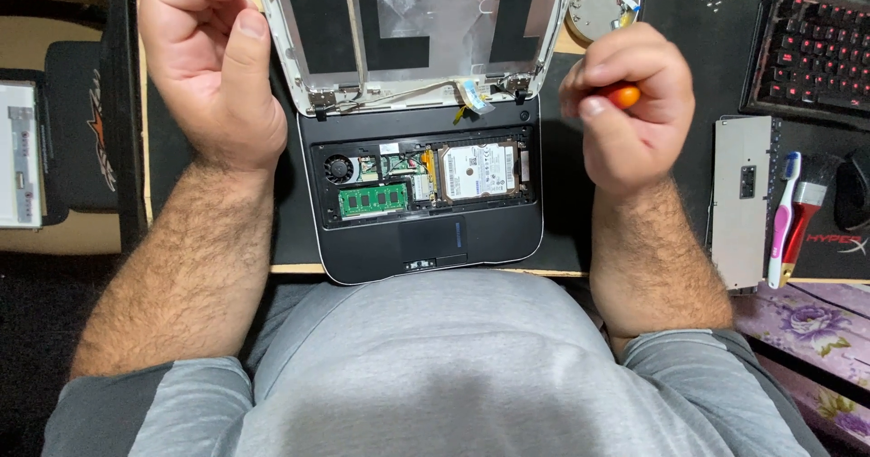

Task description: Disassembling internal components of a laptop using a screwdriver, including removing screws and disconnecting cables.

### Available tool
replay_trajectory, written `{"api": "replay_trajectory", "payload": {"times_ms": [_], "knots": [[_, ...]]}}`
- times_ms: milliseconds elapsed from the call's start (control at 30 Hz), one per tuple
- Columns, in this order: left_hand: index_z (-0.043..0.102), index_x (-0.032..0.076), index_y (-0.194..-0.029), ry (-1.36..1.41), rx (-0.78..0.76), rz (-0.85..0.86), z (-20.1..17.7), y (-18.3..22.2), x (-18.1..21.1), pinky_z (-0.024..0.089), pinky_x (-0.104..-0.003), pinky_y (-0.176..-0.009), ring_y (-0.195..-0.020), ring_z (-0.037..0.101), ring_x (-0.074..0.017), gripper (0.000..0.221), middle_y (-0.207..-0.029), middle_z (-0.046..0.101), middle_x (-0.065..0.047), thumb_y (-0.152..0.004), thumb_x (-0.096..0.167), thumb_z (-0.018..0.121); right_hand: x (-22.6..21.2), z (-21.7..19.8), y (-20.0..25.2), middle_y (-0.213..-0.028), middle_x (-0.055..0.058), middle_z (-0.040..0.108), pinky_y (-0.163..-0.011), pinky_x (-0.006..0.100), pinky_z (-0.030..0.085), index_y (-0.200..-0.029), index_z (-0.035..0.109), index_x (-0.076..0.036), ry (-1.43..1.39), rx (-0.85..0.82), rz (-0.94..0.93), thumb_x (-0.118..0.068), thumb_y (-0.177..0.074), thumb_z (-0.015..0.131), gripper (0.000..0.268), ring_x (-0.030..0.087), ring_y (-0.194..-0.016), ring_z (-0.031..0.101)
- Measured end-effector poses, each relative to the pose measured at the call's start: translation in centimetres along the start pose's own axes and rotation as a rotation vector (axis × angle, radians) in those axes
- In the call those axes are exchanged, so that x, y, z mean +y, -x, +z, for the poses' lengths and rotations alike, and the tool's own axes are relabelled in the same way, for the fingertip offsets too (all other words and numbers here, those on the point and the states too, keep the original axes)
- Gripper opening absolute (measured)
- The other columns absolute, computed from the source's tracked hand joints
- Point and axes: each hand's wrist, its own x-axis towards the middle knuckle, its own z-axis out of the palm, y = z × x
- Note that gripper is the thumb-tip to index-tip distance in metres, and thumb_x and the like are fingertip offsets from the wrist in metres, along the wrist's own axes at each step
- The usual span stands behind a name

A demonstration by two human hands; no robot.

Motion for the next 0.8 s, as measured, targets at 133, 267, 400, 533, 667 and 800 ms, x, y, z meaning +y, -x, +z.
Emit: {"api": "replay_trajectory", "payload": {"times_ms": [133,267,400,533,667,800], "knots": [[0.052,-0.001,-0.115,-0.042,-0.03,0.038,0.3,-0.2,0.8,0.047,-0.034,-0.086,-0.094,0.053,-0.0232,0.02,-0.109,0.051,-0.014,-0.106,0.014,0.062,-0.1,0.6,-0.2,-0.089,0.02,0.049,-0.065,0.043,0.055,-0.109,0.042,-0.008,-0.124,0.058,-0.045,-0.017,-0.106,0.051,0.012,0.034,-0.07,0.055],[0.055,-0.005,-0.105,-0.139,-0.104,0.097,0.3,-0.2,1.2,0.043,-0.037,-0.083,-0.092,0.051,-0.0282,0.017,-0.098,0.053,-0.018,-0.105,0.01,0.061,0.2,0.0,0.6,-0.074,0.022,0.056,-0.065,0.037,0.045,-0.107,0.044,-0.005,0.118,0.042,-0.103,-0.021,-0.108,0.053,0.018,0.029,-0.066,0.057],[0.058,-0.006,-0.103,-0.2,-0.152,0.148,0.3,-0.1,1.5,0.044,-0.041,-0.083,-0.089,0.054,-0.0304,0.015,-0.093,0.057,-0.02,-0.106,0.008,0.062,0.4,-1.1,2.0,-0.082,0.024,0.059,-0.063,0.035,0.051,-0.108,0.044,-0.003,0.13,-0.104,-0.075,-0.008,-0.105,0.055,0.012,0.028,-0.068,0.061],[0.06,-0.006,-0.1,-0.244,-0.165,0.168,0.3,-0.1,1.8,0.046,-0.043,-0.085,-0.089,0.056,-0.0328,0.014,-0.093,0.06,-0.021,-0.105,0.007,0.063,0.7,-1.9,2.8,-0.08,0.023,0.06,-0.061,0.035,0.053,-0.107,0.05,-0.001,0.146,-0.156,-0.048,-0.004,-0.103,0.054,0.006,0.028,-0.065,0.062],[0.06,-0.006,-0.099,-0.258,-0.183,0.179,0.3,0.0,1.7,0.045,-0.044,-0.085,-0.088,0.055,-0.0338,0.017,-0.09,0.059,-0.021,-0.106,0.009,0.064,0.7,-1.9,2.7,-0.078,0.022,0.06,-0.063,0.037,0.053,-0.106,0.052,0.001,0.197,-0.198,-0.051,0.0,-0.103,0.056,0.006,0.028,-0.067,0.062],[0.06,-0.006,-0.099,-0.263,-0.181,0.177,0.3,0.1,1.7,0.045,-0.045,-0.085,-0.088,0.055,-0.0337,0.017,-0.089,0.059,-0.02,-0.106,0.009,0.064,0.4,-1.6,2.7,-0.084,0.021,0.061,-0.067,0.037,0.053,-0.108,0.052,0.001,0.226,-0.257,-0.011,-0.001,-0.103,0.056,0.006,0.028,-0.071,0.064]]}}
